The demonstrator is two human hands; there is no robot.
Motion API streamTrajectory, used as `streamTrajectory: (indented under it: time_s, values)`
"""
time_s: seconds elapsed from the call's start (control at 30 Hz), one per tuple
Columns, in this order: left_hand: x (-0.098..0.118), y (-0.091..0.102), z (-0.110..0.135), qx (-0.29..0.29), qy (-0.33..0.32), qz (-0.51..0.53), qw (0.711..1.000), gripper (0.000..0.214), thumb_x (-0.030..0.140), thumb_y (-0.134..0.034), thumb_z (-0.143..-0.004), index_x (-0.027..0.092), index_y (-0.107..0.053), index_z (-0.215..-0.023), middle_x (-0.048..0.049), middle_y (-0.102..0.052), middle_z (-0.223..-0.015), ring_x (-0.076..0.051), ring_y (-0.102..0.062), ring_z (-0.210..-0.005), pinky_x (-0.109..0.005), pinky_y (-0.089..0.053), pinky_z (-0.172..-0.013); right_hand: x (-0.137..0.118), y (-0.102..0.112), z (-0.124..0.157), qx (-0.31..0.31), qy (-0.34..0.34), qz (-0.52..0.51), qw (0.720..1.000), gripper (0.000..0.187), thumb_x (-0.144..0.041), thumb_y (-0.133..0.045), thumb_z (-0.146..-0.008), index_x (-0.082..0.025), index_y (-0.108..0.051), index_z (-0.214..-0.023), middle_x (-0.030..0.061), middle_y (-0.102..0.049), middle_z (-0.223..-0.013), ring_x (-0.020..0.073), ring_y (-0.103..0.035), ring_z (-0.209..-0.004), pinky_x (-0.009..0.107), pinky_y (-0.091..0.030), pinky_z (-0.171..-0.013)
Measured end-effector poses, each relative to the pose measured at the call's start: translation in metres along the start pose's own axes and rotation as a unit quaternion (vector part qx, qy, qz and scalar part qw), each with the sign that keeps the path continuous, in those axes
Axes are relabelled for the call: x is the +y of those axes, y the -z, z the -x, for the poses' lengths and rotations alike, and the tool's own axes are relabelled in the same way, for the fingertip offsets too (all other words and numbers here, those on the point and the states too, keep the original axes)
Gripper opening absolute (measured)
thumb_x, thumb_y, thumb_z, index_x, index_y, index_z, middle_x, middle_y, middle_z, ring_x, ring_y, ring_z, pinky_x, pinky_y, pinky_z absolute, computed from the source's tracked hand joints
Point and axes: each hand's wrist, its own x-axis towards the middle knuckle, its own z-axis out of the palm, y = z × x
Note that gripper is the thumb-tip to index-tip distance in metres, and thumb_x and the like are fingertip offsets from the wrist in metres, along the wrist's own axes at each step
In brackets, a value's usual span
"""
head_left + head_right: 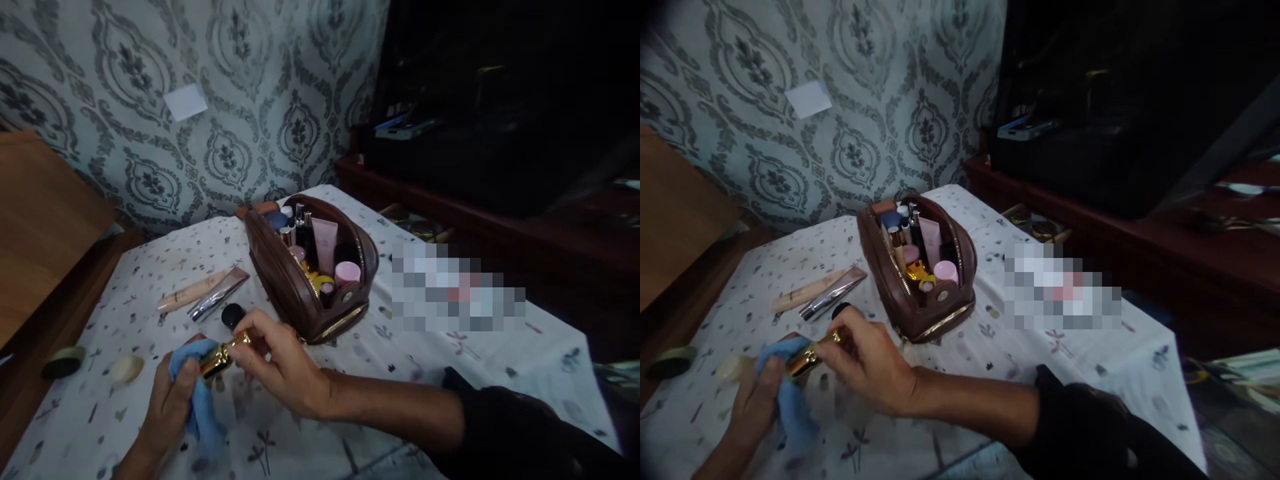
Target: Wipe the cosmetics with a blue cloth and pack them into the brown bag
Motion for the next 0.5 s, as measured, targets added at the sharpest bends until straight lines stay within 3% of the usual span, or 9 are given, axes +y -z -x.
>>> streamTrajectory:
  time_s: [0.17, 0.27, 0.4, 0.5]
  values:
    - [0.027, -0.016, 0.005, 0.104, 0.06, -0.024, 0.993, 0.051, 0.065, -0.044, -0.095, 0.022, -0.071, -0.099, -0.0021, -0.076, -0.098, -0.021, -0.069, -0.079, -0.028, -0.055, -0.067, -0.026, 0.019, 0.008, -0.005, 0.086, 0.066, 0.994, 0.018, -0.04, -0.057, -0.096, -0.022, -0.054, -0.095, -0.0025, -0.054, -0.073, 0.0122, -0.05, -0.062, 0.026, -0.041, -0.058]
    - [0.05, -0.024, 0.004, 0.091, 0.049, -0.049, 0.993, 0.051, 0.064, -0.045, -0.094, 0.021, -0.072, -0.092, -0.0017, -0.077, -0.088, -0.021, -0.068, -0.072, -0.029, -0.054, -0.059, -0.037, 0.031, 0.013, -0.004, 0.108, 0.072, 0.992, 0.016, -0.037, -0.058, -0.096, -0.021, -0.053, -0.095, -0.0024, -0.055, -0.074, 0.0115, -0.05, -0.062, 0.025, -0.04, -0.057]
    - [0.073, -0.029, 0.0, 0.004, -0.042, 0.038, 0.998, 0.049, 0.065, -0.053, -0.088, 0.021, -0.072, -0.077, -0.0005, -0.071, -0.068, -0.019, -0.063, -0.056, -0.029, -0.054, -0.055, -0.044, 0.043, 0.018, 0.007, 0.079, 0.028, 0.996, 0.017, -0.035, -0.059, -0.096, -0.021, -0.052, -0.093, -0.004, -0.054, -0.07, 0.0103, -0.049, -0.062, 0.023, -0.04, -0.057]
    - [0.076, -0.026, -0.004, 0.004, -0.182, 0.048, 0.982, 0.03, 0.053, -0.066, -0.084, 0.025, -0.076, -0.081, 0.0008, -0.076, -0.076, -0.019, -0.07, -0.065, -0.027, -0.059, -0.064, -0.049, 0.049, 0.022, 0.001, 0.045, -0.028, 0.999, 0.017, -0.035, -0.059, -0.097, -0.021, -0.051, -0.094, -0.0049, -0.054, -0.068, 0.0096, -0.051, -0.061, 0.022, -0.041, -0.057]
